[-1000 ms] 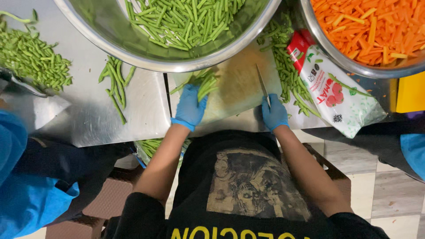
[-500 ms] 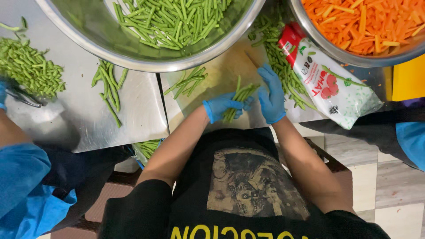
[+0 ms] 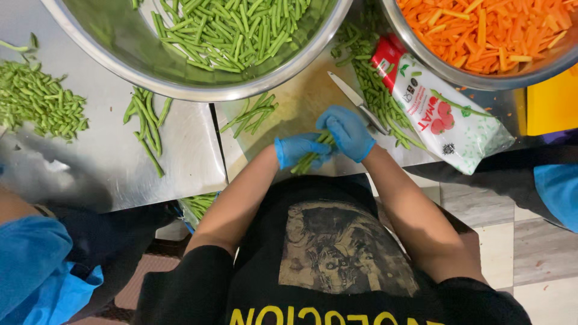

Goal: The person cuts green beans on a cutting board with a knife, trimming the ends and slicing the beans into shorter pieces, then drops the cut pieces into a large metal bowl. They repeat this with handfuls of beans taken from the pile on the stainless steel table.

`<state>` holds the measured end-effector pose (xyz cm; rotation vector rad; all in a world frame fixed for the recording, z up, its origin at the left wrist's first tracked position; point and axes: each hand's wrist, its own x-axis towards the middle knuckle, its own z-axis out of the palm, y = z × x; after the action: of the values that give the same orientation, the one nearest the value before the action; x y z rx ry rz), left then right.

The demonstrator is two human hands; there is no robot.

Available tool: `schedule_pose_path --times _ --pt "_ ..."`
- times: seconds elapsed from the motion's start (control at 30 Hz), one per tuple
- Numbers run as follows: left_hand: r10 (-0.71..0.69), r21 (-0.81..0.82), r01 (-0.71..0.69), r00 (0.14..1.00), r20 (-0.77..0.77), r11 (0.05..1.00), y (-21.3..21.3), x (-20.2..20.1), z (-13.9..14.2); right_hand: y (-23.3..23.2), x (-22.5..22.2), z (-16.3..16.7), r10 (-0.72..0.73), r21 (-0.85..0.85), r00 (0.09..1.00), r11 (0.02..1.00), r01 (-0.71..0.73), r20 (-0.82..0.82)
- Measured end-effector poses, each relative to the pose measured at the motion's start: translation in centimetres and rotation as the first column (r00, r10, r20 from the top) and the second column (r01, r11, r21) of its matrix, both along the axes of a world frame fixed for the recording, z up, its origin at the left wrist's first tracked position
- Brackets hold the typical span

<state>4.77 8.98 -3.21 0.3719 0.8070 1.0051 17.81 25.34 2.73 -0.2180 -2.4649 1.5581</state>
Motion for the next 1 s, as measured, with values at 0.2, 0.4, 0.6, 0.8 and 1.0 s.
schedule_pose_path --times 0.2,0.4,0.6,0.8,1.0 --pt "0.194 0.223 -0.051 -0.331 -0.923 0.973 3.3 -1.1 -2.4 2.4 0.4 -0.5 -0.600 0.624 0.786 0.675 0.395 0.152" --pt "-0.045 -0.005 -0.082 -0.492 -0.869 0.997 5.5 -1.2 -1.0 3.2 3.7 -3.4 -0.550 0.627 0.708 0.755 0.193 0.443" --pt "-0.096 -0.132 0.033 -0.515 -0.852 0.991 3.2 -0.8 3.9 3.0 5.4 -6.1 -0.549 0.524 0.647 0.811 0.259 0.529" --pt "0.089 0.077 0.053 -0.306 -0.948 0.996 -0.8 -2.6 4.4 -2.0 5.7 -4.1 -0.514 0.402 0.768 0.841 0.362 0.382" --pt "0.293 0.290 0.043 -0.201 -0.935 0.956 -3.5 -3.2 0.4 -5.9 3.8 -2.8 -0.381 0.376 0.779 0.904 0.202 0.499"
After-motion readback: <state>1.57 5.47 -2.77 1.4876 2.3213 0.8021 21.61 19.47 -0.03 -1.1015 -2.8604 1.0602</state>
